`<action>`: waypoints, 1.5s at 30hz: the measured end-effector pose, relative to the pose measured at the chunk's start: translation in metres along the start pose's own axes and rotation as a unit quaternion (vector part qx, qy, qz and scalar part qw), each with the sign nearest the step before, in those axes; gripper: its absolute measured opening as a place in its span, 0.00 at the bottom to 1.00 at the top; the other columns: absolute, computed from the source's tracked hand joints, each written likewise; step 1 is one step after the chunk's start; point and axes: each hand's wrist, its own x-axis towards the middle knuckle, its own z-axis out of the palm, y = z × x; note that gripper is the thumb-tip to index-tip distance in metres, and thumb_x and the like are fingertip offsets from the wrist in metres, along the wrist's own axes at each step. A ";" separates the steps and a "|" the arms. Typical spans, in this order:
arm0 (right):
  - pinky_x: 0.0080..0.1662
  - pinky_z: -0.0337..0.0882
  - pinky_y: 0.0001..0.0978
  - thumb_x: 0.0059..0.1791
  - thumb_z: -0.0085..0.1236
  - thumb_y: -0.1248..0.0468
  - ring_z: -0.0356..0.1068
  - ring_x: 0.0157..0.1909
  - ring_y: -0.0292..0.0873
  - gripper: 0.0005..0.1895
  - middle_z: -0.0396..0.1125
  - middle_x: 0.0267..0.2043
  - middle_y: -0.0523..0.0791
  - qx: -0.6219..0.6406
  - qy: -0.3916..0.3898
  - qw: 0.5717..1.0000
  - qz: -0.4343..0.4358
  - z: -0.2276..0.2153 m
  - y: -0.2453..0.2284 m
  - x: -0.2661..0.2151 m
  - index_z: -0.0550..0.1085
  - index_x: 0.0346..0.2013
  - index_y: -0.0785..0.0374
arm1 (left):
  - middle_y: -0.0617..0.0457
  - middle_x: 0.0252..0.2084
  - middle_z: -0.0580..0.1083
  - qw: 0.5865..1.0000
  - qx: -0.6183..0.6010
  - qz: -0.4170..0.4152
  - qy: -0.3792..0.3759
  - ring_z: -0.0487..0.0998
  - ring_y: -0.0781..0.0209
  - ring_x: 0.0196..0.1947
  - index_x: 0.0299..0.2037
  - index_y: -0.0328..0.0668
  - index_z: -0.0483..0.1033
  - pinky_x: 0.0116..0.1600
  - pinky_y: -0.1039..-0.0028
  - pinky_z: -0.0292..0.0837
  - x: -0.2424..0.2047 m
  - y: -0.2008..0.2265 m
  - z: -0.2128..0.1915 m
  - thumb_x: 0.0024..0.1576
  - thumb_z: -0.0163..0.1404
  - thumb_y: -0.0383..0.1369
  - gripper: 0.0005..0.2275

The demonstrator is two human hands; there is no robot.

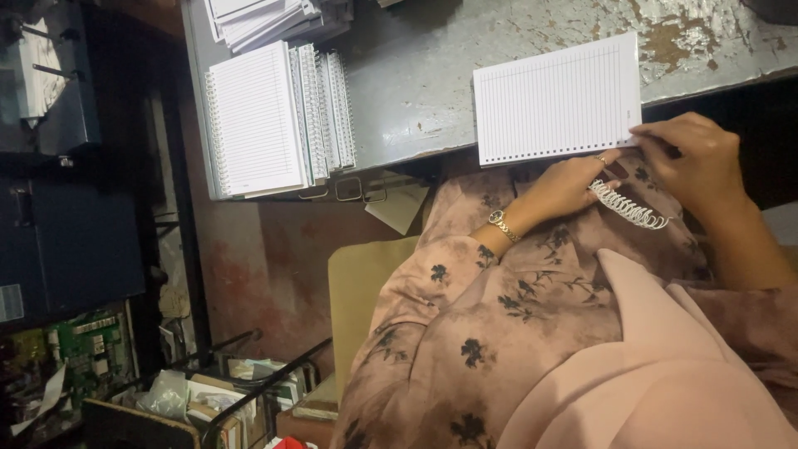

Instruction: The person assembles spiral-bound notebooks by hand, inserting metal spiral coils into the punched holes of the paper stacks. They manipulate the coils and paper, occasionally picking up completed notebooks and stacking them on the table.

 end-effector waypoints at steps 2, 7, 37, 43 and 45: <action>0.47 0.74 0.34 0.59 0.73 0.75 0.76 0.44 0.47 0.04 0.79 0.45 0.47 -0.010 0.037 0.999 -0.002 0.003 0.001 -0.002 0.87 0.48 0.67 | 0.46 0.41 0.80 1.000 0.003 0.002 -0.004 0.82 0.51 0.37 0.70 0.47 0.55 0.27 0.67 0.68 -0.001 -0.002 0.001 0.60 0.52 0.33 0.28; 0.49 0.73 0.35 0.59 0.71 0.75 0.76 0.45 0.47 0.05 0.79 0.46 0.48 -0.015 0.012 1.000 -0.005 0.001 0.004 -0.004 0.86 0.49 0.67 | 0.46 0.53 0.80 1.000 0.000 0.001 0.005 0.83 0.48 0.47 0.70 0.50 0.56 0.33 0.65 0.75 0.002 -0.008 0.008 0.59 0.49 0.36 0.27; 0.46 0.72 0.36 0.58 0.70 0.80 0.72 0.44 0.49 0.05 0.76 0.41 0.51 0.083 0.003 0.994 -0.068 0.103 -0.154 0.068 0.81 0.45 0.72 | 0.61 0.39 0.75 0.971 0.208 -0.061 0.104 0.76 0.58 0.37 0.70 0.65 0.59 0.37 0.66 0.73 -0.168 -0.101 -0.070 0.57 0.56 0.30 0.30; 0.47 0.71 0.37 0.58 0.68 0.78 0.71 0.44 0.48 0.05 0.75 0.41 0.49 0.057 -0.024 0.996 -0.068 0.122 -0.143 0.064 0.81 0.46 0.69 | 0.60 0.37 0.74 0.974 0.186 -0.056 0.117 0.77 0.58 0.36 0.67 0.61 0.63 0.31 0.66 0.73 -0.164 -0.104 -0.072 0.57 0.55 0.31 0.26; 0.46 0.71 0.36 0.58 0.69 0.77 0.72 0.44 0.48 0.05 0.75 0.41 0.48 0.039 -0.028 0.997 -0.066 0.128 -0.138 0.059 0.82 0.46 0.67 | 0.58 0.37 0.74 0.979 0.164 -0.051 0.113 0.78 0.55 0.37 0.63 0.56 0.68 0.33 0.63 0.74 -0.165 -0.103 -0.072 0.56 0.55 0.31 0.23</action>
